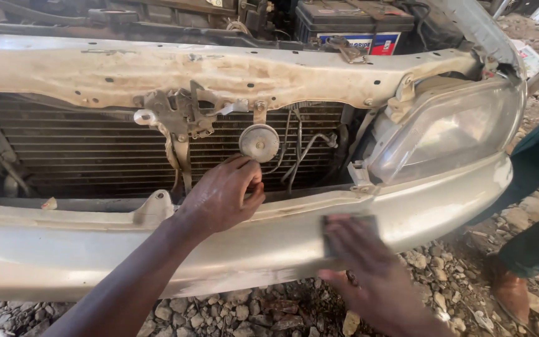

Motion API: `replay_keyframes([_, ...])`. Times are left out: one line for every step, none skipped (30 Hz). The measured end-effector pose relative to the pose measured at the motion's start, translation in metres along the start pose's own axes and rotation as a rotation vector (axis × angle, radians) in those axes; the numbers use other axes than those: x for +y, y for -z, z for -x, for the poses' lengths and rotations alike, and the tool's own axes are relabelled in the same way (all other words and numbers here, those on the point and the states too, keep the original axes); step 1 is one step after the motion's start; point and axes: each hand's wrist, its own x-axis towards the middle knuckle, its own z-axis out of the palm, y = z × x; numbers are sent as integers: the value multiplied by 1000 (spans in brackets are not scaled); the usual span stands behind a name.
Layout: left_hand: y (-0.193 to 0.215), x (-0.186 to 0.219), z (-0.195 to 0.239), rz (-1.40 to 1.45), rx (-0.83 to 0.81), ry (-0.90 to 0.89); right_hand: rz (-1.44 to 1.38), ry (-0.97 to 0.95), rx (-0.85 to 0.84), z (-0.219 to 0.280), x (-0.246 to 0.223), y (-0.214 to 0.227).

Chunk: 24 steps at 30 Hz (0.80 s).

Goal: The person sands the front bumper of a white car using a sanding block. They repeatedly dip the block into a yellow bucket of water and scrub the surface of the bumper, focusing on the area around the headlight and the lower edge.

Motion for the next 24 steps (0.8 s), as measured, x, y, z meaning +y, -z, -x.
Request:
replay_keyframes([1, 1, 1, -7, -61, 59, -142, 151, 167, -9, -22, -6])
replay_keyframes([3, 3, 0, -19, -118, 115, -282, 303, 340, -19, -42, -12])
replay_keyframes([6, 2, 2, -21, -112, 113, -278, 306, 343, -27, -54, -7])
replay_keyframes([7, 3, 2, -5, -184, 163, -225, 329, 308, -33, -64, -1])
replay_keyframes([7, 4, 2, 9, -256, 212, -173, 350, 272, -40, -74, 4])
replay_keyframes([6, 1, 2, 17, -257, 195, -160, 337, 272, -32, -56, -1])
replay_keyframes([5, -2, 3, 19, -193, 172, -130, 309, 301, -25, -37, -6])
replay_keyframes([3, -5, 5, 23, -129, 153, -102, 285, 327, -18, -20, -12])
replay_keyframes([1, -3, 2, 33, -130, 140, -90, 274, 324, -14, -4, 4])
replay_keyframes([1, -3, 3, 38, -57, 94, -65, 66, 182, -14, 10, 18])
replay_keyframes([2, -3, 5, 42, 16, 48, -39, -140, 39, -13, 23, 32])
replay_keyframes([1, -5, 5, 40, 21, 58, -40, -130, 37, -7, 33, 19])
replay_keyframes([-1, -6, 6, 35, 36, 25, 0, -123, 51, 0, 43, 6])
replay_keyframes([-3, -6, 4, 31, 53, -13, 44, -118, 67, 7, 55, -5])
replay_keyframes([-3, -6, 5, 32, 60, -9, 47, -111, 67, 5, 54, -3])
replay_keyframes([-3, -5, 5, 22, 60, -7, 29, -64, 177, 6, 51, -1])
replay_keyframes([-2, -4, 5, 12, 60, -5, 11, -17, 288, 6, 49, 1])
replay_keyframes([-3, -5, 5, 8, 59, -5, 7, -17, 290, 8, 45, 2])
replay_keyframes([-4, -7, 5, 9, 96, -45, -40, -20, 314, 9, 42, 4])
replay_keyframes([-7, -7, 6, 16, 129, -86, -87, -27, 333, 14, 39, 6])
replay_keyframes([-7, -5, 5, 19, 124, -85, -89, -30, 329, 17, 43, -3])
replay_keyframes([-7, -4, 4, -6, 95, -67, -100, -26, 326, 18, 46, -12])
replay_keyframes([-6, -3, 3, -31, 66, -49, -112, -23, 322, 19, 49, -21])
replay_keyframes([-5, -2, 1, -41, 64, -38, -123, -14, 322, 9, 28, -16])
